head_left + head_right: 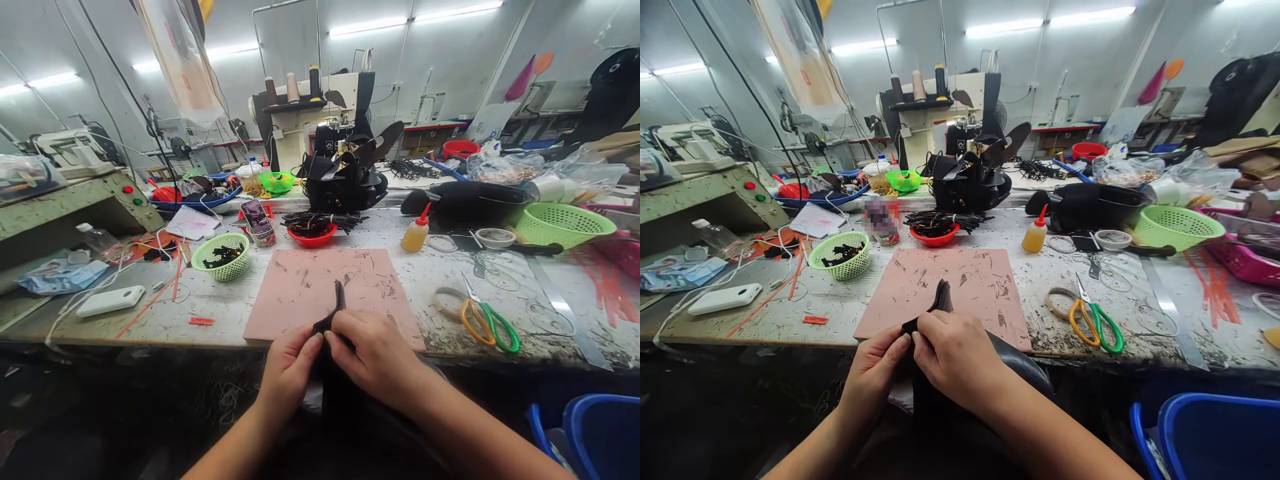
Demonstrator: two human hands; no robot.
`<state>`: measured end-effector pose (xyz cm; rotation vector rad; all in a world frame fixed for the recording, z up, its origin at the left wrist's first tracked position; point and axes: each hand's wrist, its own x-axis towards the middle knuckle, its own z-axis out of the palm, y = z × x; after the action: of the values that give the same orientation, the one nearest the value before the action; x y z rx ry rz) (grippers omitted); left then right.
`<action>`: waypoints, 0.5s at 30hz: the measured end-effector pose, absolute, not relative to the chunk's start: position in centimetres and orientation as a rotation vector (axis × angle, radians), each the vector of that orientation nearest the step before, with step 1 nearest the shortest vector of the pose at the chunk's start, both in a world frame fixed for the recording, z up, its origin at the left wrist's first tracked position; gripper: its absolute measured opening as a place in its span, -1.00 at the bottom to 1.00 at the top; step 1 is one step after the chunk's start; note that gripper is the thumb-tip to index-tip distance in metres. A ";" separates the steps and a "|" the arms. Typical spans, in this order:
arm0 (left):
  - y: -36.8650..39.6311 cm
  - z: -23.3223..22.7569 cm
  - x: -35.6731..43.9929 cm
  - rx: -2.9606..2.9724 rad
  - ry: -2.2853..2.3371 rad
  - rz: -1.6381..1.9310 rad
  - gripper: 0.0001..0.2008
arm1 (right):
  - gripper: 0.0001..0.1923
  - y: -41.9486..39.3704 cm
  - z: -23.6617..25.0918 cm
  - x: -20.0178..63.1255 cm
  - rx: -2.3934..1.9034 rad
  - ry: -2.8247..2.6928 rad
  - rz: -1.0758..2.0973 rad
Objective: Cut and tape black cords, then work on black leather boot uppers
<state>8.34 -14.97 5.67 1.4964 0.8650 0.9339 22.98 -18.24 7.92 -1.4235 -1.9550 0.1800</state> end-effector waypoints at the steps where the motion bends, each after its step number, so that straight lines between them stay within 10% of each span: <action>1: -15.0 5.7 8.3 1.503 0.866 0.936 -0.76 | -0.80 -18.2 7.9 22.9 -1.430 -1.959 0.178; 15: -15.2 4.9 8.8 1.008 0.801 1.139 -0.90 | -0.81 -18.4 7.8 23.7 -1.489 -1.948 0.156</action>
<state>8.78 -15.23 4.93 1.0077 0.8010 1.1387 23.74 -18.36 7.81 -1.4892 -1.9479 0.1561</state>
